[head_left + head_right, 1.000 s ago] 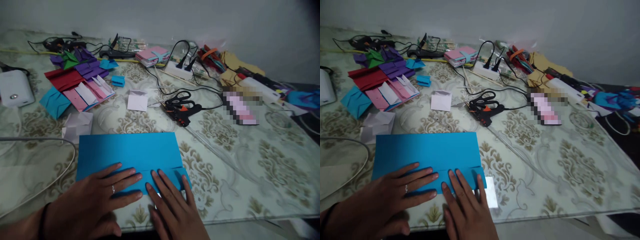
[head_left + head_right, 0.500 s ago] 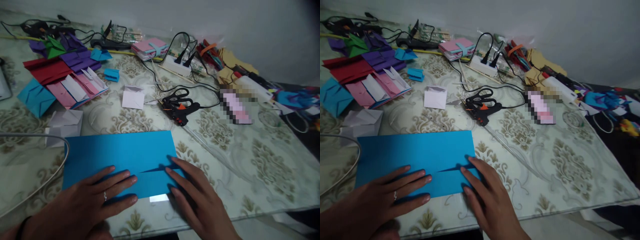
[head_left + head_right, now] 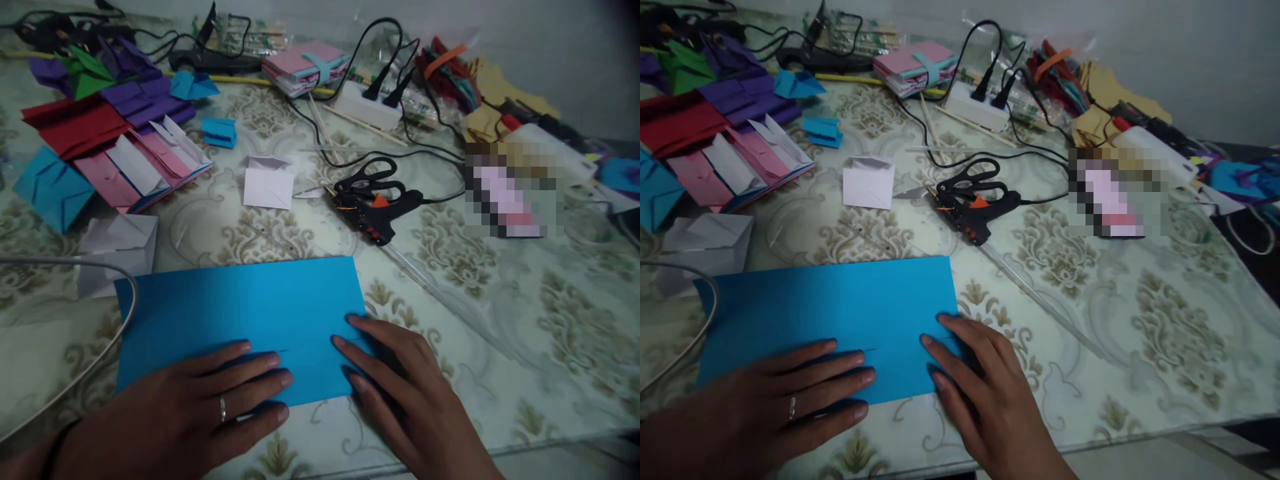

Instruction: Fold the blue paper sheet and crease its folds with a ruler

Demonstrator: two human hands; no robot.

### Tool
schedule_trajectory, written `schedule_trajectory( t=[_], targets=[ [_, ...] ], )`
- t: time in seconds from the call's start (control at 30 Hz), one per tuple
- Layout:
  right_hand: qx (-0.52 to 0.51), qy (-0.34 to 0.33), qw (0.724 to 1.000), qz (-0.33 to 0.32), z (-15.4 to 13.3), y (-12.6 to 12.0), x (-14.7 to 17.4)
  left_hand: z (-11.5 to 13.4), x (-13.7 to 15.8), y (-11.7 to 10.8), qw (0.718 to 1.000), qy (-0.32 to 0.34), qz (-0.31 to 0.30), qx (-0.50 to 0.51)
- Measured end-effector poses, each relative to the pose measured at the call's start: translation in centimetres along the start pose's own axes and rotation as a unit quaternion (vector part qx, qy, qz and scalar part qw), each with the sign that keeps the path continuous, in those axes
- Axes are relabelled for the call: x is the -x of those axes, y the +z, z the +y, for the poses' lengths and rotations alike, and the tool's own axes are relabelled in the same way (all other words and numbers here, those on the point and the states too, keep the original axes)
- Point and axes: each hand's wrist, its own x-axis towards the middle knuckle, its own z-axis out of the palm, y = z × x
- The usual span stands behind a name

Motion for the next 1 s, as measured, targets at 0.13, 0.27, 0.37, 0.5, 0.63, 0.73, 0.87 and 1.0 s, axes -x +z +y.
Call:
schedule_trajectory(
  t=[0.13, 0.27, 0.37, 0.5, 0.63, 0.73, 0.87, 1.0],
  targets=[
    [0.010, 0.003, 1.000, -0.003, 0.0, 0.0, 0.2, -0.1, -0.2, 0.1, 1.000, -0.005, 0.015, 0.004],
    [0.000, 0.040, 0.999, 0.000, 0.0, -0.2, 0.4, -0.2, -0.1, 0.4, 1.000, 0.000, 0.023, 0.016],
    [-0.033, 0.142, 0.989, 0.029, 0.1, -0.8, -0.1, 0.0, -0.1, 0.6, 0.999, -0.001, 0.033, 0.005],
    [-0.164, 0.256, 0.951, 0.051, 0.1, -2.2, -2.1, 0.4, -0.4, 0.4, 0.999, 0.005, 0.039, -0.007],
    [-0.250, 0.286, 0.924, 0.044, 0.2, -3.4, -4.6, 0.7, -1.0, -0.3, 0.999, 0.006, 0.048, -0.014],
    [-0.235, 0.273, 0.932, 0.045, 1.0, -3.7, -6.1, 0.8, -1.1, -0.8, 0.999, 0.025, 0.037, -0.020],
    [-0.173, 0.240, 0.955, -0.016, 2.1, -4.0, -7.8, 0.9, -0.8, -0.9, 0.999, 0.031, 0.022, -0.012],
    [-0.069, 0.210, 0.973, -0.072, 1.4, -5.0, -8.7, 1.1, -0.1, -0.3, 1.000, 0.022, 0.011, 0.004]
  ],
)
